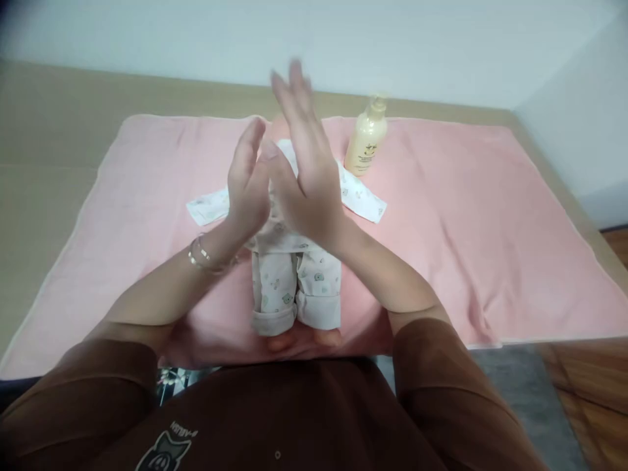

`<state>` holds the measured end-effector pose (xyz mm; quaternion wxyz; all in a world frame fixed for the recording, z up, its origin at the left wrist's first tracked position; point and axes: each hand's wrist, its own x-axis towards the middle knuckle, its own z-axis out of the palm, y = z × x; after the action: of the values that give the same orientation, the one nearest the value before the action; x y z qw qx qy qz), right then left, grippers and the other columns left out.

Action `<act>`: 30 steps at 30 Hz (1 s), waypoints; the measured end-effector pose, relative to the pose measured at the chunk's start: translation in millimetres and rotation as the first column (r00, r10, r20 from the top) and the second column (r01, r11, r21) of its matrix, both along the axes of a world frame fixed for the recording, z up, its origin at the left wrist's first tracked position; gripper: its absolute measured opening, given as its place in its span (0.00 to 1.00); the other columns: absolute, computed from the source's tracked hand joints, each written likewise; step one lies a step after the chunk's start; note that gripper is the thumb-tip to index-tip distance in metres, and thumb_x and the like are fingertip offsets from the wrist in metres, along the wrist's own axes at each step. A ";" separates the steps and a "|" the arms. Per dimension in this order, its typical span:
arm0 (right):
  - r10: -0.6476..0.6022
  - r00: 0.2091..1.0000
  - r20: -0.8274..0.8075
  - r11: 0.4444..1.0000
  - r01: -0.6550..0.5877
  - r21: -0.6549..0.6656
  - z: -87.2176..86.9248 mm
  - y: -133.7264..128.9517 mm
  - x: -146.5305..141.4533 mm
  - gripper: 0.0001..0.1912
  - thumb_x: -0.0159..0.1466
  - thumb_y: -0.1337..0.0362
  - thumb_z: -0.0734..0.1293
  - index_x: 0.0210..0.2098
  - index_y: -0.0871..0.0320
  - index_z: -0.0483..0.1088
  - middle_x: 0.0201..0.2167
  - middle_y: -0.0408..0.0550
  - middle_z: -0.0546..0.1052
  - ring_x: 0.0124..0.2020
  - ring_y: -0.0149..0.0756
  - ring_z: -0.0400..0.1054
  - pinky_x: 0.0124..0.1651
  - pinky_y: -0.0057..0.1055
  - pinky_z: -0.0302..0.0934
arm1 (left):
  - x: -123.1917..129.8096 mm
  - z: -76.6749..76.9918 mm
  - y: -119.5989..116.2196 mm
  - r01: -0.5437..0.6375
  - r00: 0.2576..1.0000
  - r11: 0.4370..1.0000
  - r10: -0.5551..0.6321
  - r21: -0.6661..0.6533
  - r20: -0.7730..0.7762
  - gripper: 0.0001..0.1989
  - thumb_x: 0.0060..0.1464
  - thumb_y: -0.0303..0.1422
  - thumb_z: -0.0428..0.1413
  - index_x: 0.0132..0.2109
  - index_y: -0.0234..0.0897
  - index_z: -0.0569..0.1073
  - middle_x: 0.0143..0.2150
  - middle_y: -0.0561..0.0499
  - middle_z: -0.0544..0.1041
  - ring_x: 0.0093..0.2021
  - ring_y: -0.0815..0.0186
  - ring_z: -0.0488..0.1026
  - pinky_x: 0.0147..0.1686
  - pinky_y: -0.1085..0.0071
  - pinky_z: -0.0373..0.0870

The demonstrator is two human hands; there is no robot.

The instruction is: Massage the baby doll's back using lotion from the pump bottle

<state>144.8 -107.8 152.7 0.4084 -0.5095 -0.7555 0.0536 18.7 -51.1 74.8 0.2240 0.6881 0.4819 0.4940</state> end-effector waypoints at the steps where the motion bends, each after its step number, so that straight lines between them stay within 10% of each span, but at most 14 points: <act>1: -0.008 1.000 0.009 0.999 0.008 -0.054 -16.8 16.7 0.3 0.31 0.76 0.62 0.44 0.75 0.69 0.48 0.79 0.55 0.50 0.82 0.40 0.39 0.84 0.40 0.41 | -3.9 -7.1 14.9 -0.039 0.999 0.999 0.039 0.002 0.021 0.21 0.74 0.40 0.43 0.68 0.47 0.65 0.72 0.49 0.69 0.77 0.57 0.60 0.79 0.56 0.57; 7: 0.173 0.937 0.303 0.954 -0.083 -0.288 -85.2 80.7 9.1 0.30 0.70 0.73 0.55 0.70 0.68 0.64 0.75 0.55 0.61 0.79 0.45 0.49 0.84 0.51 0.40 | -10.1 -46.4 68.5 -0.114 0.992 0.992 0.111 -0.049 -0.053 0.19 0.66 0.31 0.45 0.56 0.35 0.76 0.60 0.39 0.80 0.63 0.54 0.76 0.71 0.52 0.68; 14: -0.032 0.890 0.455 0.945 0.175 -0.276 -75.1 70.6 10.3 0.38 0.76 0.58 0.56 0.75 0.82 0.49 0.76 0.75 0.52 0.80 0.61 0.45 0.81 0.55 0.42 | -6.0 -45.6 60.5 -0.124 0.971 0.992 0.116 -0.027 -0.207 0.21 0.65 0.33 0.46 0.58 0.31 0.77 0.62 0.38 0.80 0.64 0.53 0.74 0.71 0.53 0.67; 19: 0.166 0.865 0.474 0.964 -0.040 -0.264 -78.7 66.9 6.8 0.33 0.72 0.66 0.57 0.74 0.73 0.57 0.77 0.63 0.55 0.80 0.51 0.46 0.83 0.52 0.39 | -8.7 -46.4 62.9 -0.118 0.962 0.992 0.106 -0.035 -0.251 0.23 0.67 0.33 0.44 0.60 0.33 0.76 0.64 0.40 0.79 0.66 0.55 0.73 0.72 0.53 0.65; 24: 0.063 0.925 0.375 0.929 0.083 -0.360 -78.2 85.9 25.9 0.37 0.76 0.53 0.56 0.75 0.73 0.54 0.78 0.66 0.53 0.80 0.58 0.46 0.81 0.60 0.43 | -8.2 -47.1 61.0 -0.115 0.962 0.993 0.104 -0.030 -0.254 0.22 0.66 0.34 0.45 0.60 0.35 0.75 0.64 0.40 0.78 0.66 0.55 0.73 0.73 0.52 0.64; 30: 0.055 0.896 0.441 0.976 0.046 -0.214 -83.3 51.1 7.9 0.32 0.74 0.65 0.52 0.74 0.75 0.56 0.77 0.66 0.56 0.80 0.54 0.47 0.83 0.54 0.40 | -9.1 -57.4 67.4 -0.140 0.955 0.990 0.139 0.016 -0.261 0.23 0.70 0.42 0.43 0.60 0.38 0.75 0.64 0.41 0.78 0.68 0.53 0.71 0.75 0.51 0.62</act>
<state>152.7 -56.7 69.4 0.1667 -0.5482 -0.8193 0.0196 9.7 16.2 17.4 0.1238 0.7113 0.5552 0.4128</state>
